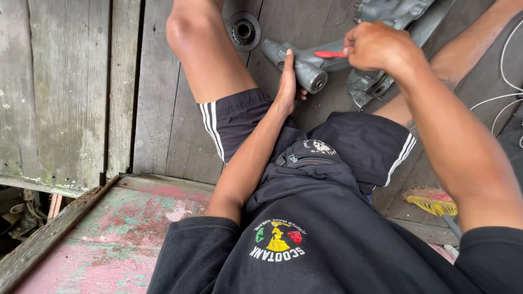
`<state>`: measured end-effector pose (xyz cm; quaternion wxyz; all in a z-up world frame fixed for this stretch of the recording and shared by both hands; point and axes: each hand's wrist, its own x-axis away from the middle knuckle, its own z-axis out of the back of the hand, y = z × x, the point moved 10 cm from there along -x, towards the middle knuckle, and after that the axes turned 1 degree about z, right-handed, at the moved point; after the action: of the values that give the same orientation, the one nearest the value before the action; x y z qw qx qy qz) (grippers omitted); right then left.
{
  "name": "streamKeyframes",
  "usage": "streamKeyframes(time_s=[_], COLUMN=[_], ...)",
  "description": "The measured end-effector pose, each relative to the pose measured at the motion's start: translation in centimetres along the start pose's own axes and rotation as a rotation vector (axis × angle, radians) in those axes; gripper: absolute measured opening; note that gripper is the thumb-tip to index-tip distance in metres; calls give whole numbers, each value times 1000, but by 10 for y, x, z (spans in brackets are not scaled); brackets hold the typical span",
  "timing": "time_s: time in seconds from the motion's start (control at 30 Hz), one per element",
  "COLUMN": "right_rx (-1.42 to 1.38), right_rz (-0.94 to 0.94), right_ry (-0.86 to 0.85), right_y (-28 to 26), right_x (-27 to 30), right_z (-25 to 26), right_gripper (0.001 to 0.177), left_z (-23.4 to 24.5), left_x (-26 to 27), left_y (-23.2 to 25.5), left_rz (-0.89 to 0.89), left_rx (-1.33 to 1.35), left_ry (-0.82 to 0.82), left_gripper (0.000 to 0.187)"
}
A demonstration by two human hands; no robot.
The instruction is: Cleaning a motorcycle engine crankcase using a small brush while sitting on the floor
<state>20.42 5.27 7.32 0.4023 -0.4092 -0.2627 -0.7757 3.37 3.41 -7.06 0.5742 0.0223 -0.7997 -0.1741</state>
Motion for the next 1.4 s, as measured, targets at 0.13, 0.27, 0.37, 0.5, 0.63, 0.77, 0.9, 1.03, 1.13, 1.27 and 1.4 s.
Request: streamKeyframes(time_s=[0.13, 0.27, 0.37, 0.5, 0.63, 0.77, 0.9, 1.03, 1.13, 1.27, 1.4], right_rx=[-2, 2, -8, -95, -178, -31, 8, -144, -147, -272, -578], right_rz=[17, 40, 140, 357, 376, 313, 256, 246, 269, 269, 293], right_ry=[27, 62, 162, 308, 220, 196, 244, 360, 289, 155, 269], right_y=[-43, -22, 11, 17, 1, 8, -1, -24, -17, 2, -18], right_x=[-13, -2, 11, 14, 7, 14, 9, -14, 0, -4, -29], right_z=[-22, -7, 17, 12, -12, -6, -8, -23, -15, -29, -62], right_gripper=[27, 34, 34, 43, 28, 24, 21, 20, 20, 17, 12], left_z=[5, 0, 0, 1, 2, -1, -4, -2, -2, -2, -7], left_x=[-12, -5, -7, -6, -4, 2, 9, 7, 1, -13, -27], left_y=[-10, -6, -3, -4, -2, 0, 5, 3, -3, -15, -32], left_rz=[-17, -24, -14, 6, -8, 3, -6, -17, -23, 26, 62], left_rx=[-16, -3, 3, 6, 28, 11, 25, 18, 21, 141, 354], left_ry=[40, -35, -5, 33, 20, 2, -12, -14, -36, 13, 41], left_gripper=[81, 81, 85, 84, 84, 81, 80, 79, 82, 86, 81])
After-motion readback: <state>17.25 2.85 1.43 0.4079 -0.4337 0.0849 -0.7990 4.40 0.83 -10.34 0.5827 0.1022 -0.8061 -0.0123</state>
